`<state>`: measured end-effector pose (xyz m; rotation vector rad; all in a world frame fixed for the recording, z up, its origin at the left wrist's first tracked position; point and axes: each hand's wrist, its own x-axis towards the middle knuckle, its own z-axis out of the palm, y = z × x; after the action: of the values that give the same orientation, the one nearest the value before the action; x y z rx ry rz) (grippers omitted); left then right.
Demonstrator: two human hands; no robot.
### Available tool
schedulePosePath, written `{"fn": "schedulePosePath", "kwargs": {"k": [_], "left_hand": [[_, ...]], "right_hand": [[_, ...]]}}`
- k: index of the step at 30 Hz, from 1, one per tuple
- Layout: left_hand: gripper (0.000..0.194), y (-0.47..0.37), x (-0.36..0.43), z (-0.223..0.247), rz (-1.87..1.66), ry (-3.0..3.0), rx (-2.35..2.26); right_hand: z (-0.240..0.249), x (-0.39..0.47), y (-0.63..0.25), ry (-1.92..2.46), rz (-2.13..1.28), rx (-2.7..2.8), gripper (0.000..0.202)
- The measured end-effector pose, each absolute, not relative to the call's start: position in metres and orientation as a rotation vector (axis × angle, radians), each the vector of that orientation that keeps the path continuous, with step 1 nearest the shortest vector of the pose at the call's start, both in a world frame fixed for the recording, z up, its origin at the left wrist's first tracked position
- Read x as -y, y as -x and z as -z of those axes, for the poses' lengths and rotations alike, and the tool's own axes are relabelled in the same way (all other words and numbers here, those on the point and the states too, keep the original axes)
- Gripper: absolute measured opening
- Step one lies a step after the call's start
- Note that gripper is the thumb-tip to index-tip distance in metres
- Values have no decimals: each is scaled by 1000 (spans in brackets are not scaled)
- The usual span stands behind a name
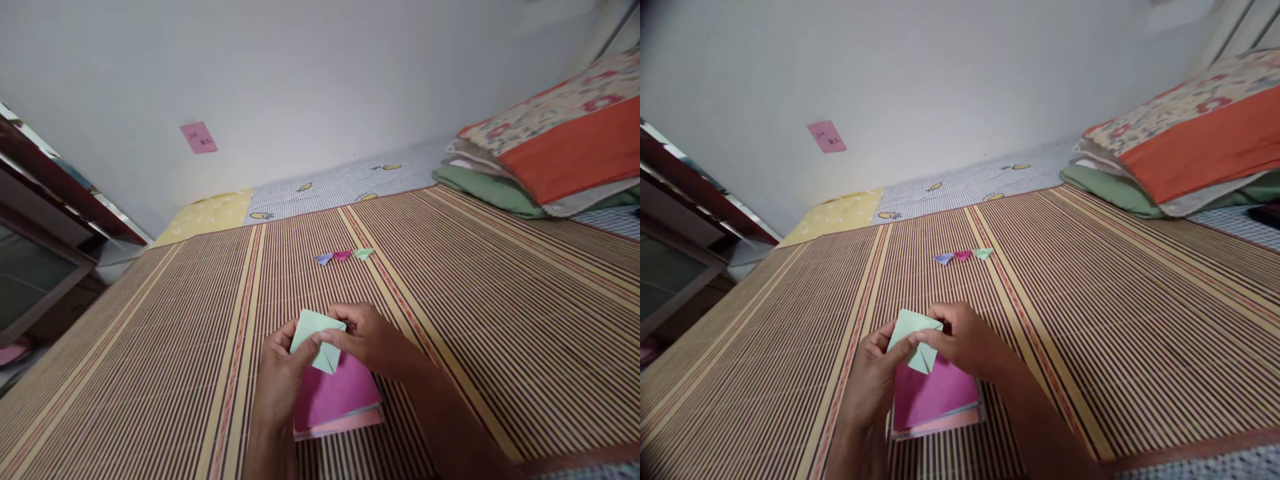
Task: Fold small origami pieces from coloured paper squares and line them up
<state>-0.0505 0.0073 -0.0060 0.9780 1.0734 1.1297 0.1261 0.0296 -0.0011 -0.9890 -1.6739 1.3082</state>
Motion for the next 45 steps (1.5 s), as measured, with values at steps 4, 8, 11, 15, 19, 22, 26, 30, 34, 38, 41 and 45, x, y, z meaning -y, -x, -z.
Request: {"fn": "schedulePosePath", "kwargs": {"k": [4, 8, 11, 15, 19, 22, 26, 30, 34, 38, 41, 45], "left_hand": [[24, 50, -7, 6, -1169, -938, -1044], [26, 46, -7, 7, -1176, -894, -999], [24, 43, -6, 5, -1208, -913, -1058], [23, 41, -4, 1, -1249, -1002, -1150], [24, 41, -4, -1, -1227, -1002, -1149], [25, 40, -4, 2, -1220, -923, -1080], [29, 37, -4, 7, -1244, -837, -1023], [29, 37, -5, 8, -1227, -854, -1035], [22, 39, -5, 6, -1178, -1019, -1071], [25, 38, -7, 7, -1191, -1062, -1167], [26, 36, -7, 6, -1219, -1094, -1206], [28, 36, -7, 3, -1172, -1188, -1138]], "right_hand": [[0, -29, -121, 996, -1208, 1682, 22], [1, -30, -123, 985, -1184, 1659, 22], [1, -32, -129, 933, -1208, 1635, 20], [1, -34, -135, 930, -1172, 1623, 20], [2, -35, -135, 966, -1159, 1600, 20], [4, -35, -135, 967, -1177, 1594, 18], [6, -37, -144, 879, -1263, 1590, 18], [4, -37, -150, 798, -1379, 1565, 19], [-2, -32, -135, 873, -1321, 1541, 8], [-2, -30, -116, 1003, -1149, 1500, 15], [5, -34, -115, 1028, -1144, 1470, 21], [15, -40, -125, 994, -1220, 1429, 24]]}}
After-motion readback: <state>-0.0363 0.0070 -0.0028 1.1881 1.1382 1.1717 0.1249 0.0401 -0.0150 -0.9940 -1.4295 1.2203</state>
